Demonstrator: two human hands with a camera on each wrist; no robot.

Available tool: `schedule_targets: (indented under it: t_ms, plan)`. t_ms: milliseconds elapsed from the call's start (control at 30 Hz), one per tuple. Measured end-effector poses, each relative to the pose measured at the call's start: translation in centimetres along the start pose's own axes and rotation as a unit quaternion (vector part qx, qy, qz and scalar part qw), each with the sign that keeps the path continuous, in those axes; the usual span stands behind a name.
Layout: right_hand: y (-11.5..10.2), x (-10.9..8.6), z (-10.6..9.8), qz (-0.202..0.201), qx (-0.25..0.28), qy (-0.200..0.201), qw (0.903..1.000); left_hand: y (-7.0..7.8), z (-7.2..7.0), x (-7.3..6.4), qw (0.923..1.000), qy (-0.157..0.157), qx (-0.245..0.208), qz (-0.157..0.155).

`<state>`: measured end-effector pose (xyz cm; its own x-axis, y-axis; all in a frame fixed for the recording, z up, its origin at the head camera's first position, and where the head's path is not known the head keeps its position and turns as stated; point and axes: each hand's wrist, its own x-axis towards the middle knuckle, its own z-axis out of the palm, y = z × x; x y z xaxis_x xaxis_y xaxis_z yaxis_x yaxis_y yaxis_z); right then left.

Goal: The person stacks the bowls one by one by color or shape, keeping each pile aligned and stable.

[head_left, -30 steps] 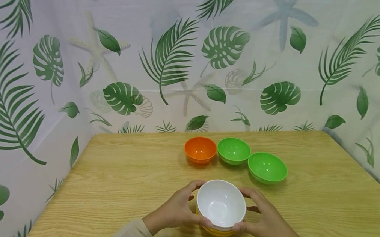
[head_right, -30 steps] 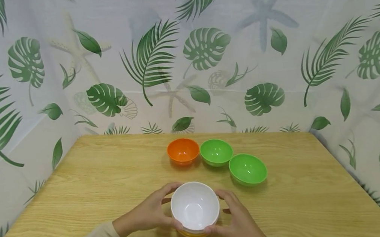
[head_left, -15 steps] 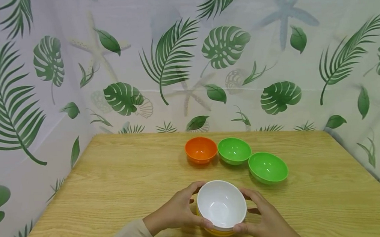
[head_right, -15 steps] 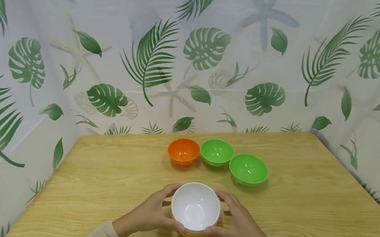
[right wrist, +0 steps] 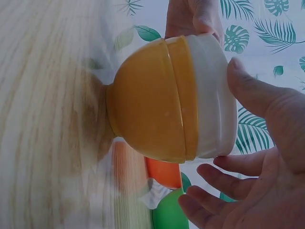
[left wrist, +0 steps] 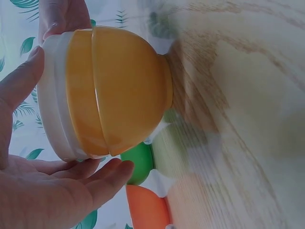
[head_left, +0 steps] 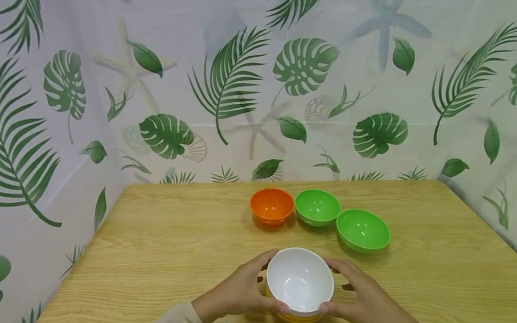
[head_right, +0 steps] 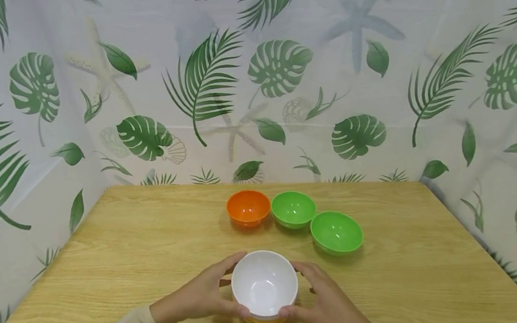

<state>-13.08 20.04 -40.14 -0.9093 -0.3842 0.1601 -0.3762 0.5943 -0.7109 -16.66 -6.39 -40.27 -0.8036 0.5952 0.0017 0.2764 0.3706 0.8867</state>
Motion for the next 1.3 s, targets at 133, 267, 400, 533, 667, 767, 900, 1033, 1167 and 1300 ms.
schedule_targets:
  t_ms: [133, 267, 400, 533, 667, 767, 900, 1033, 1167, 1300]
  plan:
    - [0.0, 0.0, 0.0, -0.003, -0.003, 0.000, 1.0000, 0.1, 0.0, 0.0, 1.0000, -0.001, 0.004, -0.005]
    - [0.0, 0.0, -0.1, -0.008, -0.009, -0.002, 0.9999, 0.2, -0.1, 0.0, 0.9999, -0.005, 0.008, -0.006]
    - [-0.1, 0.0, -0.2, -0.005, -0.009, -0.006, 0.9999, 0.3, -0.2, -0.1, 0.9999, -0.009, 0.009, -0.005]
    - [-0.2, 0.1, -0.3, 0.011, -0.005, -0.014, 0.9998, 0.3, -0.2, -0.1, 0.9998, -0.012, 0.008, -0.011]
    - [-0.3, 0.2, -0.3, 0.022, 0.004, -0.018, 0.9996, 0.5, -0.2, -0.1, 0.9998, -0.013, 0.006, -0.016]
    - [-0.4, 0.2, -0.4, 0.022, 0.005, -0.018, 0.9996, 0.5, -0.2, -0.1, 0.9998, -0.013, 0.005, -0.017]
    - [-0.6, 0.2, -0.5, 0.022, -0.005, -0.014, 0.9996, 0.5, -0.3, 0.0, 0.9997, -0.015, 0.008, -0.015]
    - [-1.1, 0.4, -0.6, 0.032, -0.001, 0.022, 0.9992, 0.5, -0.3, 0.1, 0.9995, -0.016, 0.020, -0.017]
    - [-1.6, 0.6, -0.8, 0.021, 0.030, 0.102, 0.9941, 0.7, -0.7, 0.1, 0.9986, -0.026, 0.045, -0.013]
    - [-2.1, 0.8, -1.3, 0.002, 0.060, 0.164, 0.9847, 1.3, -1.9, 0.0, 0.9988, -0.019, 0.043, 0.008]
